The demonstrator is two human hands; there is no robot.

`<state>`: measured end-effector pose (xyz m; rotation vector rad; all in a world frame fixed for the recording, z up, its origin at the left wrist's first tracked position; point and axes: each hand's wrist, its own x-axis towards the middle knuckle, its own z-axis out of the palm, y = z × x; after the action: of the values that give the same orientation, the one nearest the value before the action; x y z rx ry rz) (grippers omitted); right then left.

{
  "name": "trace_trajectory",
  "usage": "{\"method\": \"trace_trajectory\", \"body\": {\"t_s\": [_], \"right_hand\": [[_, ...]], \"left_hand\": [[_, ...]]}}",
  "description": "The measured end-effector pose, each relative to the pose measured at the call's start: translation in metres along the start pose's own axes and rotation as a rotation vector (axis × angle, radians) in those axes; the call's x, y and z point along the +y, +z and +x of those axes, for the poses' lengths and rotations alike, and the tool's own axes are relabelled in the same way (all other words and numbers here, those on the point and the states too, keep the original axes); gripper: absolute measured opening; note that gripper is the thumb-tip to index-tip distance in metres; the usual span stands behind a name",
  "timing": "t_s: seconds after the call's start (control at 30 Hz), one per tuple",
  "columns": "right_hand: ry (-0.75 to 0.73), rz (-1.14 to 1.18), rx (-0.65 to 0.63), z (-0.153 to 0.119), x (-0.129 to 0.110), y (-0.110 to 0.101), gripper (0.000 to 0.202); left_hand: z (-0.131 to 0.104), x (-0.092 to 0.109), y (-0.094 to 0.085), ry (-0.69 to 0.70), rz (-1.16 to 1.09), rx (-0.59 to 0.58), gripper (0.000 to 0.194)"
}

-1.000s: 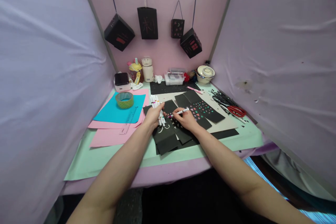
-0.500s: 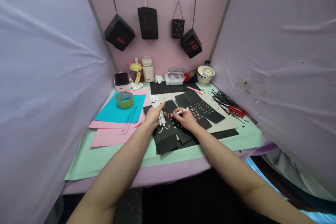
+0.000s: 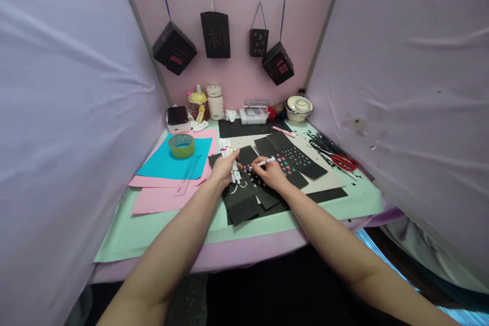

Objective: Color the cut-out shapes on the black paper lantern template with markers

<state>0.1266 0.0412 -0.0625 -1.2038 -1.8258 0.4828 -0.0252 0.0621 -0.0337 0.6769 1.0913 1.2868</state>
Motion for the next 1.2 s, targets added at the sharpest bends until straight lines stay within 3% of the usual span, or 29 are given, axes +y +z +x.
{"method": "trace_trajectory", "body": {"t_s": [0.97,1.2], "right_hand": [[-0.017,0.027,-0.018,-0.0003,0.0006,-0.0008,0.021],[-0.019,0.079,0.108,-0.0023,-0.0063,-0.0049,0.022]], "left_hand": [[-0.0006,-0.0003,0.0003,-0.002,0.011,0.001,0.022],[0.0023,-0.0012,-0.0012,-0.018,0.017,0.004,0.026]]}}
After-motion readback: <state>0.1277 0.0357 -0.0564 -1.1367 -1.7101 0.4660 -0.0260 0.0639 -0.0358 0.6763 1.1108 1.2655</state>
